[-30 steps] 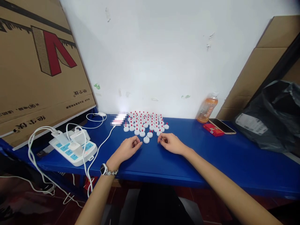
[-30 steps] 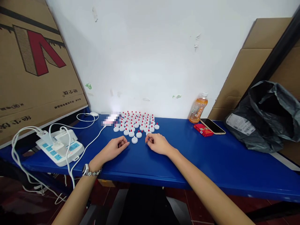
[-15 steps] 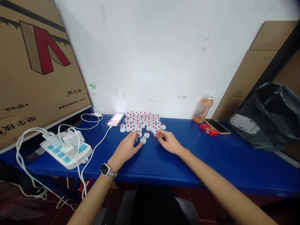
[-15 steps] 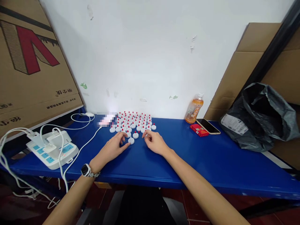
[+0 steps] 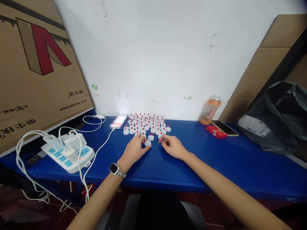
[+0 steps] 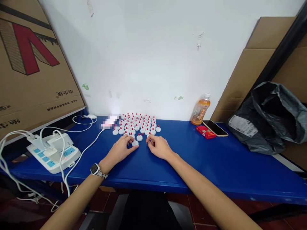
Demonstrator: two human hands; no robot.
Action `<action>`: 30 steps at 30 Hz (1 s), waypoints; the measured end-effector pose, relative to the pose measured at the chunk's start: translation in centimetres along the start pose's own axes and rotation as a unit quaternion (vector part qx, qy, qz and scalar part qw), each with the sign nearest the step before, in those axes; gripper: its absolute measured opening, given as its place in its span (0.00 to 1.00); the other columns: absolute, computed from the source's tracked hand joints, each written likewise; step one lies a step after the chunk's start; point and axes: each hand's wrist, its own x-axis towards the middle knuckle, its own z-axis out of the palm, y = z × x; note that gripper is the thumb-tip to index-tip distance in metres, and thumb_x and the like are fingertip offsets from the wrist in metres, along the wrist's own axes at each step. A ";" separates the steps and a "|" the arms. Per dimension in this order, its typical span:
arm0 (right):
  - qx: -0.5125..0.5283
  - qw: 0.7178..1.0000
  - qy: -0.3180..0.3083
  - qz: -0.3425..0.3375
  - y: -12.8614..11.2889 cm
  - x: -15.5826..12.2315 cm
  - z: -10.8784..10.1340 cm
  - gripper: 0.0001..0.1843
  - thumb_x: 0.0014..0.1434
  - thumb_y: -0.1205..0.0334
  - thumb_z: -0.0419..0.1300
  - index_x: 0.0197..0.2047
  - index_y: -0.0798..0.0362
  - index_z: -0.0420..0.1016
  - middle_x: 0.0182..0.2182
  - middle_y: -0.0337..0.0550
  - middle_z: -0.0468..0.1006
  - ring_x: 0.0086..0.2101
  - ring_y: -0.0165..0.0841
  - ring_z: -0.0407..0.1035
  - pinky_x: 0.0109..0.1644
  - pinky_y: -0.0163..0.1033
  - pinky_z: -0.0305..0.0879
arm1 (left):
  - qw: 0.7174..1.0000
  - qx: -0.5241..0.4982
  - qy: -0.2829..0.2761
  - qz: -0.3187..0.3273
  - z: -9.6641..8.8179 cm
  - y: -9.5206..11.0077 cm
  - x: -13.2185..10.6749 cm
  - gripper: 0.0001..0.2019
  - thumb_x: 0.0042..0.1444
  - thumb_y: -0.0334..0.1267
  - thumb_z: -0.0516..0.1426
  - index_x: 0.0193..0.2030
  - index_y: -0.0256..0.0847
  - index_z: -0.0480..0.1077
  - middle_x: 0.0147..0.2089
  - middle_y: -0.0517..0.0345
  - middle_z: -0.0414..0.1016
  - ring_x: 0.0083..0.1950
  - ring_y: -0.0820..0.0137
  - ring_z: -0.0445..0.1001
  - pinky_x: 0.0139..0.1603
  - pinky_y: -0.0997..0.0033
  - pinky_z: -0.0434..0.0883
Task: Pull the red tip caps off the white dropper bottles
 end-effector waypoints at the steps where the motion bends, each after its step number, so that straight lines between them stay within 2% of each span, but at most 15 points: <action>1: -0.008 1.000 -0.002 -0.003 -0.1 -0.1 0.1 0.09 0.60 0.66 0.52 0.39 0.49 0.73 0.20 0.31 0.68 0.23 0.28 0.63 0.30 0.33 0.51 | 1.000 -0.004 0.000 0.004 0.0 0.0 -0.1 0.12 0.60 0.49 0.57 0.43 0.44 0.70 0.45 0.54 0.72 0.48 0.61 0.71 0.41 0.66 0.67; 5: -0.026 1.000 0.005 -0.007 -0.5 0.0 0.2 0.07 0.62 0.63 0.54 0.42 0.48 0.72 0.21 0.31 0.71 0.24 0.28 0.65 0.30 0.33 0.51 | 0.999 -0.031 -0.012 0.014 0.0 -0.3 -0.4 0.13 0.60 0.50 0.57 0.43 0.44 0.70 0.46 0.55 0.72 0.49 0.61 0.71 0.45 0.65 0.67; 8: -0.074 0.996 0.043 0.009 -0.8 0.7 -0.3 0.08 0.65 0.57 0.54 0.41 0.48 0.73 0.24 0.33 0.73 0.25 0.29 0.66 0.31 0.35 0.51 | 0.998 -0.057 -0.031 0.014 -0.1 -0.6 -0.8 0.14 0.59 0.51 0.58 0.43 0.44 0.71 0.47 0.55 0.73 0.50 0.62 0.70 0.49 0.64 0.66; 12: -0.186 0.978 0.088 -0.027 -1.2 2.7 -1.2 0.12 0.67 0.54 0.53 0.37 0.50 0.75 0.34 0.42 0.76 0.38 0.35 0.67 0.34 0.37 0.52 | 0.994 -0.100 -0.038 -0.003 -0.3 -0.8 -1.5 0.15 0.60 0.51 0.57 0.48 0.46 0.71 0.48 0.56 0.74 0.49 0.63 0.71 0.51 0.63 0.65; 15: -0.253 0.963 0.068 -0.067 -1.5 4.7 -1.5 0.11 0.66 0.58 0.54 0.38 0.51 0.77 0.38 0.47 0.75 0.43 0.39 0.63 0.41 0.41 0.54 | 0.990 -0.130 -0.042 -0.017 -0.5 -0.9 -1.9 0.15 0.62 0.50 0.56 0.51 0.46 0.70 0.47 0.56 0.75 0.49 0.63 0.72 0.50 0.64 0.65; 19: -0.306 0.946 0.026 -0.101 -2.1 6.6 -0.9 0.10 0.64 0.60 0.56 0.39 0.52 0.79 0.41 0.51 0.73 0.46 0.43 0.61 0.48 0.46 0.52 | 0.988 -0.147 -0.047 -0.024 -0.7 -1.1 -1.9 0.16 0.63 0.49 0.54 0.53 0.46 0.69 0.45 0.55 0.75 0.48 0.63 0.73 0.48 0.65 0.66; 23: -0.331 0.939 0.005 -0.092 -2.5 7.5 -0.1 0.12 0.64 0.57 0.57 0.40 0.53 0.81 0.41 0.53 0.73 0.46 0.45 0.60 0.50 0.48 0.51 | 0.989 -0.139 -0.047 -0.027 -0.6 -1.2 -1.8 0.16 0.63 0.48 0.54 0.54 0.46 0.69 0.46 0.55 0.75 0.48 0.63 0.72 0.48 0.64 0.66; 30: -0.354 0.932 0.022 -0.073 -1.9 7.5 0.9 0.15 0.64 0.55 0.57 0.37 0.54 0.82 0.41 0.55 0.74 0.46 0.46 0.60 0.49 0.50 0.52 | 0.991 -0.127 -0.041 -0.026 -0.4 -1.2 -1.8 0.17 0.63 0.49 0.54 0.55 0.46 0.69 0.47 0.55 0.74 0.48 0.63 0.72 0.53 0.61 0.64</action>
